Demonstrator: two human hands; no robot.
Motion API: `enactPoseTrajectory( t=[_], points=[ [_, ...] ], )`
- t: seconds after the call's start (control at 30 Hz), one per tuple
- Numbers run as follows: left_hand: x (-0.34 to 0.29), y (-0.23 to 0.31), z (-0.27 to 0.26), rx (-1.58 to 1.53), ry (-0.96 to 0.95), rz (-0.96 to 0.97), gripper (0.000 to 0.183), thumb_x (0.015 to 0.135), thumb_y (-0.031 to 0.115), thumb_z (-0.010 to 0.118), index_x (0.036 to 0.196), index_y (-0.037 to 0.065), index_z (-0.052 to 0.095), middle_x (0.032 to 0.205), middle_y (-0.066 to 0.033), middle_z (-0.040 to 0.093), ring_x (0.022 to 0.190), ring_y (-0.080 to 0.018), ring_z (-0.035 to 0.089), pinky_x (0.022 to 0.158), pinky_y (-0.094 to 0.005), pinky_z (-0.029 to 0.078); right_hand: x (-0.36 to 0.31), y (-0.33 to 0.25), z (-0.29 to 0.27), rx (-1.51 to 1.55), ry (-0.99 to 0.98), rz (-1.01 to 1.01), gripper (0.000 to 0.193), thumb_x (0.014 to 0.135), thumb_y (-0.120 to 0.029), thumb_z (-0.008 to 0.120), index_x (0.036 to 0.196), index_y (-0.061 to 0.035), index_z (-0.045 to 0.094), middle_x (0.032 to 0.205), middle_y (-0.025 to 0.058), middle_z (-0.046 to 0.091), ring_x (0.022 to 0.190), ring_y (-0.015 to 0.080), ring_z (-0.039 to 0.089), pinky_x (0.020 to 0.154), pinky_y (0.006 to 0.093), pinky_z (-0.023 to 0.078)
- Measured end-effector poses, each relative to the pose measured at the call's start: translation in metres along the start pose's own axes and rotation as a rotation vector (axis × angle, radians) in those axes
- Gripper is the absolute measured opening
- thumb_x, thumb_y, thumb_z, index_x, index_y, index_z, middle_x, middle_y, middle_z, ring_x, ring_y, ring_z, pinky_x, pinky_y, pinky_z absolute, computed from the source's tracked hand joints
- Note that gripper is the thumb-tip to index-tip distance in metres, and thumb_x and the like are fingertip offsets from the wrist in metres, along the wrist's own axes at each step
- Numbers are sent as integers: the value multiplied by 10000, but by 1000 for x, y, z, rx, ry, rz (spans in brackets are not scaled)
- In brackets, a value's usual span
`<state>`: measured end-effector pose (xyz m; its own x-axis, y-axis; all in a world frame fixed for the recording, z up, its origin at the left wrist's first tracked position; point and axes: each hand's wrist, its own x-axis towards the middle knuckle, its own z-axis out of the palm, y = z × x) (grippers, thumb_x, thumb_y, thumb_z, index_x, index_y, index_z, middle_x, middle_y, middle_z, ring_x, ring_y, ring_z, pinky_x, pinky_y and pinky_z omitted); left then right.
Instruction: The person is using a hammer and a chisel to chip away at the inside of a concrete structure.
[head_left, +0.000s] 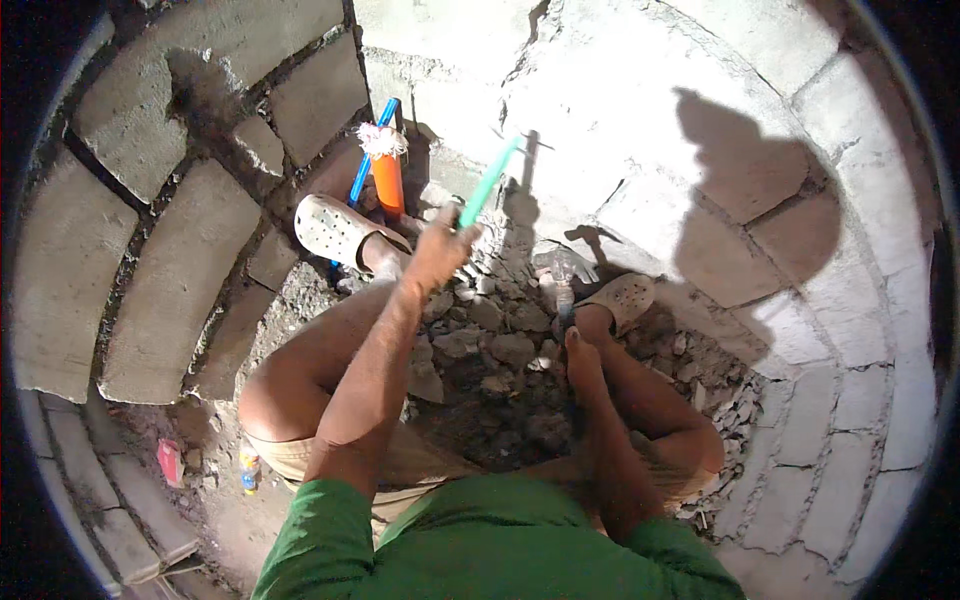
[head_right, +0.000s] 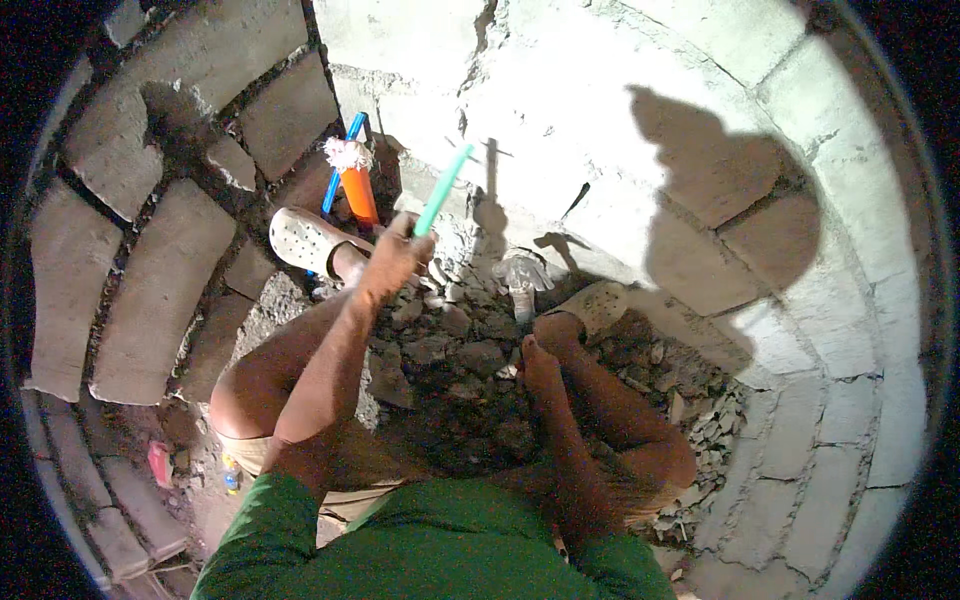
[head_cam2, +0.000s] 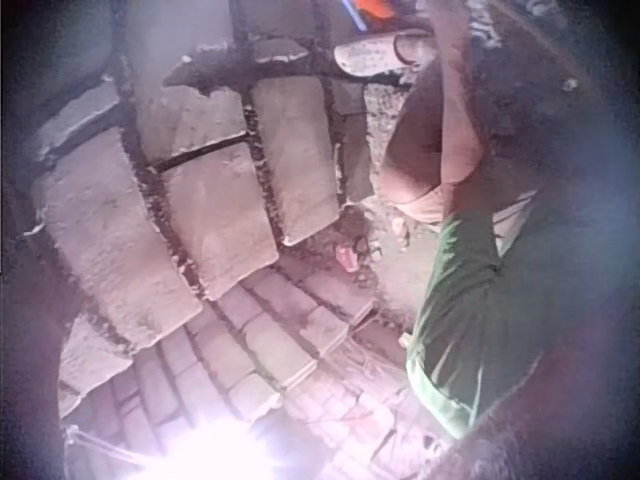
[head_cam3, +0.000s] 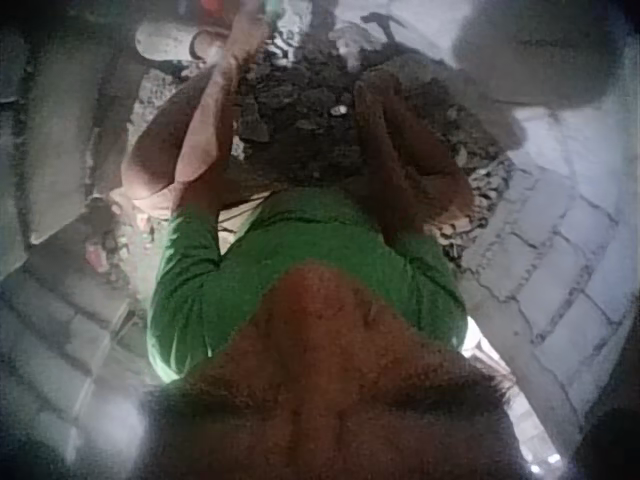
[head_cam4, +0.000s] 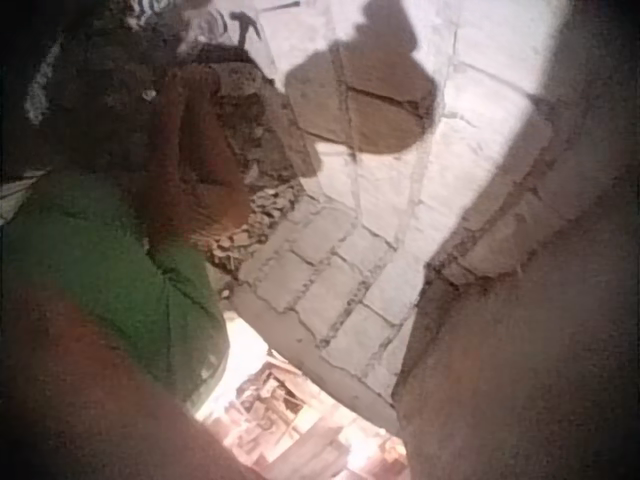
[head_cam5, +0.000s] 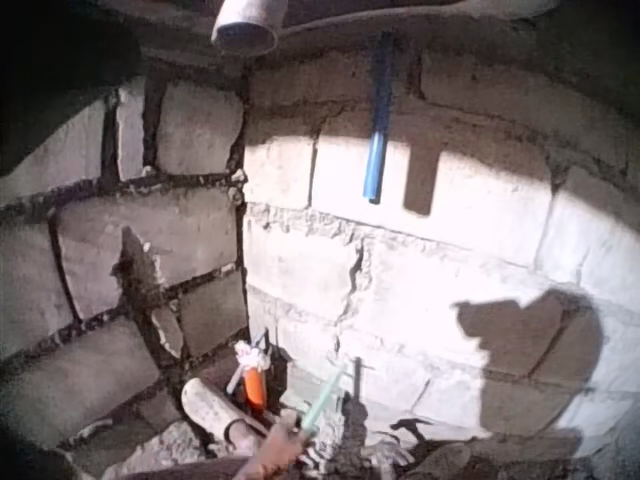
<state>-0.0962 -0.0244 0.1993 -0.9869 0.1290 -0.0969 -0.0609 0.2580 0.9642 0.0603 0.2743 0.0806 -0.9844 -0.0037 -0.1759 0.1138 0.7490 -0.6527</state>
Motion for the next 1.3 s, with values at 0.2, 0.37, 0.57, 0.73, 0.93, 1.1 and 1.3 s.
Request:
enactPoseTrajectory(
  t=[0.2, 0.37, 0.57, 0.73, 0.93, 1.1, 1.3],
  points=[
    [4, 25, 81, 283, 133, 218, 288, 983, 280, 566, 1134, 46, 494, 822, -204, 653, 754, -411, 655, 705, -511, 521, -18, -42, -54, -63, 330, -173, 329, 878, -282, 675, 984, 17, 586, 798, 184, 652, 734, 410, 647, 655, 490, 514],
    [32, 10, 143, 348, 118, 329, 197, 990, 215, 502, 1016, 20, 507, 941, -258, 645, 830, -465, 619, 738, -542, 489, -11, -72, -116, 10, 578, -292, 484, 854, -416, 698, 1027, 32, 634, 859, 226, 686, 795, 439, 661, 705, 457, 531],
    [52, -37, 191, 219, 18, 281, 317, 970, 237, 551, 1083, -45, 463, 887, -360, 627, 908, -538, 601, 770, -577, 471, 48, -77, -151, -228, 470, -171, 501, 916, -469, 609, 992, 24, 651, 840, 274, 664, 771, 467, 635, 682, 496, 510],
    [63, -82, 178, 185, -72, 423, 363, 973, 271, 553, 1072, -71, 479, 880, -360, 629, 858, -535, 608, 725, -558, 481, 40, -64, -125, -287, 427, -331, 424, 915, -428, 636, 839, -12, 603, 698, 248, 602, 631, 445, 593, 591, 514, 474],
    [35, -94, 152, 249, -137, 110, 435, 946, 341, 596, 1022, -73, 484, 888, -330, 627, 879, -504, 621, 757, -525, 487, 27, -29, -93, -132, 463, -308, 456, 947, -451, 580, 775, -30, 550, 737, 229, 588, 607, 405, 570, 572, 469, 459],
    [-28, -124, 104, 274, -189, 39, 381, 902, 290, 680, 1115, 5, 543, 898, -251, 636, 825, -409, 626, 727, -480, 480, 4, 4, -33, 637, 127, 309, 558, 969, -557, 513, 772, -38, 571, 760, 95, 603, 601, 296, 556, 572, 418, 433],
    [-17, -137, 57, 162, -83, -54, 290, 929, 254, 644, 1134, 50, 671, 709, -81, 632, 676, -215, 634, 594, -351, 465, -10, 47, 37, 697, -114, 687, 598, 952, -635, 484, 802, -66, 591, 756, 18, 565, 582, 129, 493, 543, 327, 416]
  ],
)
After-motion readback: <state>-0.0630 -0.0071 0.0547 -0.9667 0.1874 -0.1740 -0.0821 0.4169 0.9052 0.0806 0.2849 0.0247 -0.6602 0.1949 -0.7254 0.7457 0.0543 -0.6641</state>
